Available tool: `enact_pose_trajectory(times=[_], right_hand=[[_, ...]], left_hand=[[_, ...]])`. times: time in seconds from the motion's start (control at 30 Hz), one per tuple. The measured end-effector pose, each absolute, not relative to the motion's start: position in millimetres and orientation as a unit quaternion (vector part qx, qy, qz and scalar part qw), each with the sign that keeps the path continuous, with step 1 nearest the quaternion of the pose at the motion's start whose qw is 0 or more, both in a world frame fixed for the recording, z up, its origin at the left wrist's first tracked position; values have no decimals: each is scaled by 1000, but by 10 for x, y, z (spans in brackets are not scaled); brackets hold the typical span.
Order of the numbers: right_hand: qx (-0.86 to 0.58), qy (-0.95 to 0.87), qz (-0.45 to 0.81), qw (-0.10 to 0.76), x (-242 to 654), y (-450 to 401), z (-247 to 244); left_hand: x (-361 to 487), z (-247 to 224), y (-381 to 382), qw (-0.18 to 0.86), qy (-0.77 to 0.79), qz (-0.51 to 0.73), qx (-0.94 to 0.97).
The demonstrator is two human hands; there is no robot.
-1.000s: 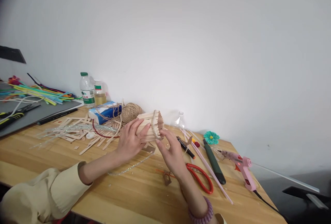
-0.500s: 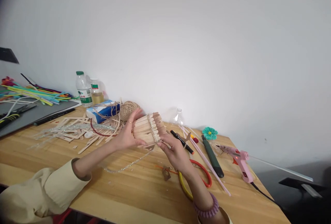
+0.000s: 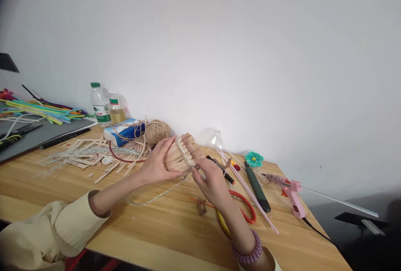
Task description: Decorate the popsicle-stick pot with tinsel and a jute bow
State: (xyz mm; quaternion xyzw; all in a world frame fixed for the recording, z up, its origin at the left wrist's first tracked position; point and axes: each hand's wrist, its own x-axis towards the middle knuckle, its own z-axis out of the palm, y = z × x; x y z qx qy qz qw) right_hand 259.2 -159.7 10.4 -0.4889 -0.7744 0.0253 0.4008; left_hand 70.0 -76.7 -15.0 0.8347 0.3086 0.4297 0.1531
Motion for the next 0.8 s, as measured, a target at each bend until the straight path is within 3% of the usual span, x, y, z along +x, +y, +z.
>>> enact_pose_trajectory(times=[0.33, 0.8], right_hand=[[-511, -770, -38, 380, 2615, -1540, 17], [-552, -727, 42, 406, 2522, -1557, 76]], left_hand=[[731, -143, -814, 99, 317, 414, 847], [776, -238, -878, -8, 315, 434, 844]])
